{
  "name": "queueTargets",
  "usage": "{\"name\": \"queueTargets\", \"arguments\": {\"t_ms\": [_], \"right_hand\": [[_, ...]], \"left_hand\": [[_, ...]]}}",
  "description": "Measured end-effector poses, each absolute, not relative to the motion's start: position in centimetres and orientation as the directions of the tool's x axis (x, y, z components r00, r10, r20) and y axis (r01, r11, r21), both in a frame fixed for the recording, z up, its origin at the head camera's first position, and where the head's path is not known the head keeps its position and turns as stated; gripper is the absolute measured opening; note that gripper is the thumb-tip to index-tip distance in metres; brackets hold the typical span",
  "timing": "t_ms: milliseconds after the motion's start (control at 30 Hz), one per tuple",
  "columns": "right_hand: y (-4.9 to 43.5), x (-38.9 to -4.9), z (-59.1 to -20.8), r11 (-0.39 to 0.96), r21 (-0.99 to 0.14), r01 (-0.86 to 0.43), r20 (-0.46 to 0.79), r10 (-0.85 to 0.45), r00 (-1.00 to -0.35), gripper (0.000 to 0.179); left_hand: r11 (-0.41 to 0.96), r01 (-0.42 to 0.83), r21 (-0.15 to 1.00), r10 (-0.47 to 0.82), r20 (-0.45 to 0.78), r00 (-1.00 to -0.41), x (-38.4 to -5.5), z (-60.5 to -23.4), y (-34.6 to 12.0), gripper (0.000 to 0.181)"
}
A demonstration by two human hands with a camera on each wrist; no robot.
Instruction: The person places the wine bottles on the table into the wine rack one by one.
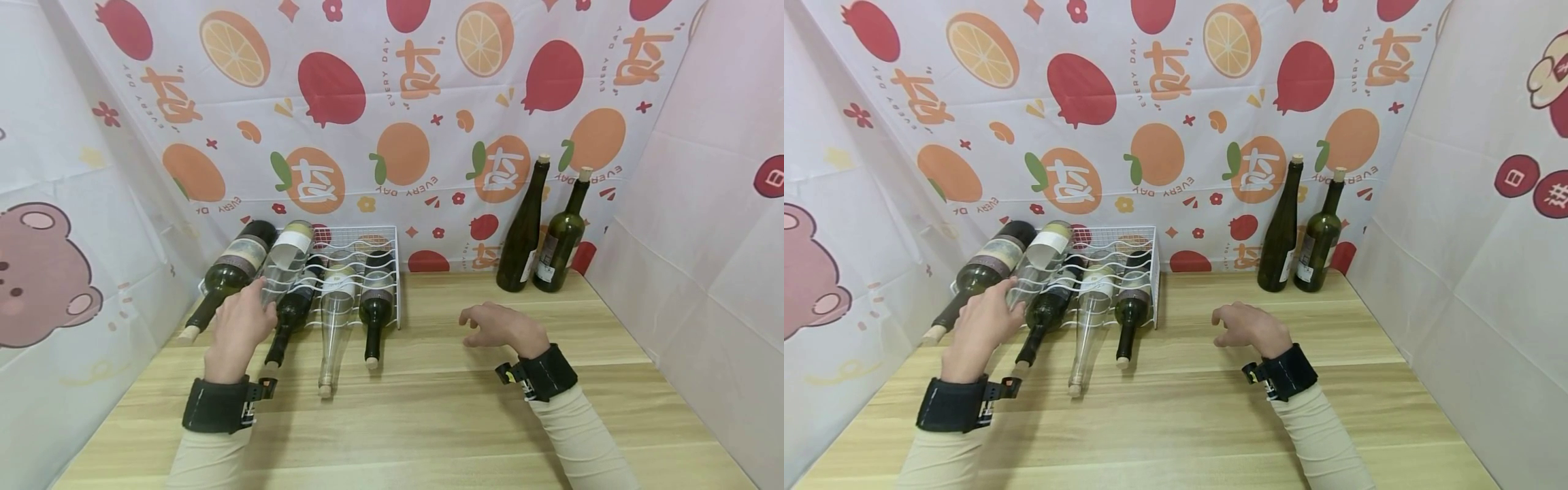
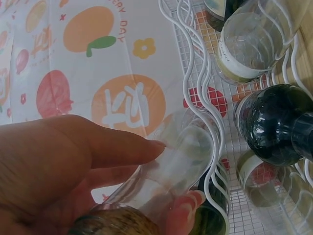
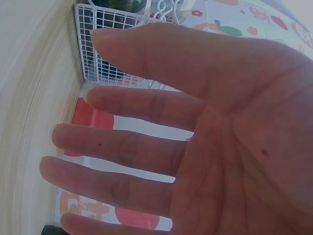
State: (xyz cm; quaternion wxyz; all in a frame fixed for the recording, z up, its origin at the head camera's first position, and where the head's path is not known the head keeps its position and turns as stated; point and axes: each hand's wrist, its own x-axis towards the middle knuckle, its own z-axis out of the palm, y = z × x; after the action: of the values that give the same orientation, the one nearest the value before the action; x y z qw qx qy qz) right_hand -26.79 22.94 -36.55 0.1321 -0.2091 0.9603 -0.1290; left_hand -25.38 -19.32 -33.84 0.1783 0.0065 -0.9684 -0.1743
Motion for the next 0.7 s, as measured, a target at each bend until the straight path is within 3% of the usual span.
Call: {"name": "queueTargets", "arguments": {"t_ms": [700], "right_hand": [[22.97, -26.87, -36.48, 0.884, -0.294, -0.363, -0.206, -0.429, -0.879, 0.035]], "left_hand": [[0.924, -0.020, 0.381, -0.139, 0.287, -0.948, -25.30, -33.48, -19.24, 0.056]]}}
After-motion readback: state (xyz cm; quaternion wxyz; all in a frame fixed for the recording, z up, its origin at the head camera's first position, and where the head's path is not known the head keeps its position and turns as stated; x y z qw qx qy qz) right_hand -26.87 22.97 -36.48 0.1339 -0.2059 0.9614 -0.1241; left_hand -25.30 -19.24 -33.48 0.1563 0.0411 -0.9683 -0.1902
